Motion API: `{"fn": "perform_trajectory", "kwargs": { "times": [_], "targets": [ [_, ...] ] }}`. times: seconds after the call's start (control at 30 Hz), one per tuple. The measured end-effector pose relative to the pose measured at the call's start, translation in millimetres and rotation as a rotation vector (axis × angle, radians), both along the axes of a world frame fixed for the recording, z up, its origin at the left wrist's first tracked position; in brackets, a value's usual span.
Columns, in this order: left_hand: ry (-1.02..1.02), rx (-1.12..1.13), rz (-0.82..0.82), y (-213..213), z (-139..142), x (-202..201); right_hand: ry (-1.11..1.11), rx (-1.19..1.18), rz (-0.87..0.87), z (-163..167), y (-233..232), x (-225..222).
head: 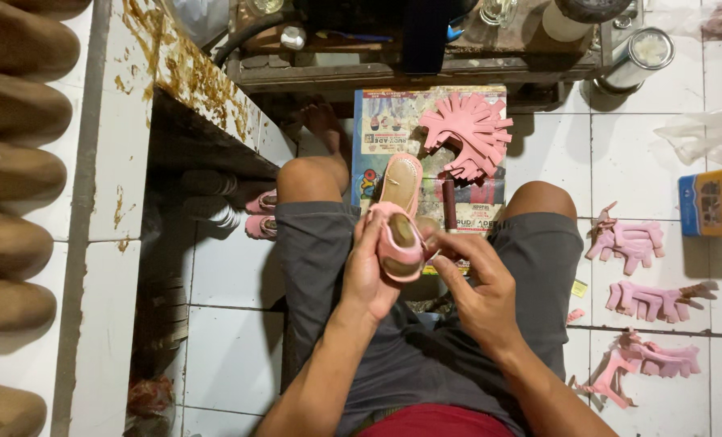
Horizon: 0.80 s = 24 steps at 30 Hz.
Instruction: The person assembles pink sandals by hand, using a wooden shoe last and a cylindrical tool to stretch and shape the pink straps around the last. They repeatedly insert the tool through strap holes, pull the material, and adjust the fit before removing the last and placing the finished sandal aside.
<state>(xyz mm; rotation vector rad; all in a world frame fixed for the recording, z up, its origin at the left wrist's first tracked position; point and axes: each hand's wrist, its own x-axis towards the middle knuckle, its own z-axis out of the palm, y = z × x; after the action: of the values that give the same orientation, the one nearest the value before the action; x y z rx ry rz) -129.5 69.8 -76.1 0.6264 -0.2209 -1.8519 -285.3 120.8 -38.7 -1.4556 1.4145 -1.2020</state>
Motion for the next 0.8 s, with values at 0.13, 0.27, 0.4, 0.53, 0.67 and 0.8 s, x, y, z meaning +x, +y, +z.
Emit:
{"fn": "perform_trajectory", "kwargs": {
  "times": [0.13, 0.27, 0.4, 0.53, 0.67, 0.8],
  "targets": [
    [-0.395, -0.052, 0.075, 16.3, 27.2, -8.9, -0.004, -0.057, 0.133, -3.9, -4.7, 1.8],
    [-0.377, -0.174, 0.052, 36.1, 44.7, -2.3, -0.122, 0.037, 0.218, -12.3, -10.0, -1.7],
    [-0.475, -0.278, -0.122, 37.2, 33.3, 9.0, -0.678, 0.416, 0.286, -20.8, -2.3, -10.8],
    [-0.747, -0.431, -0.294, 46.7, 16.0, 16.0, -0.822, 0.479, 0.258, -31.8, 9.0, -4.0],
    [-0.487, -0.405, -0.369, 50.5, 2.6, 24.5, -0.862, 0.528, 0.184, -40.5, 26.4, 3.3],
    [-0.567, -0.219, -0.424, 62.7, -1.2, 32.7, -0.783, 0.611, 0.274, -47.5, 42.5, -1.8]
  ]
}}
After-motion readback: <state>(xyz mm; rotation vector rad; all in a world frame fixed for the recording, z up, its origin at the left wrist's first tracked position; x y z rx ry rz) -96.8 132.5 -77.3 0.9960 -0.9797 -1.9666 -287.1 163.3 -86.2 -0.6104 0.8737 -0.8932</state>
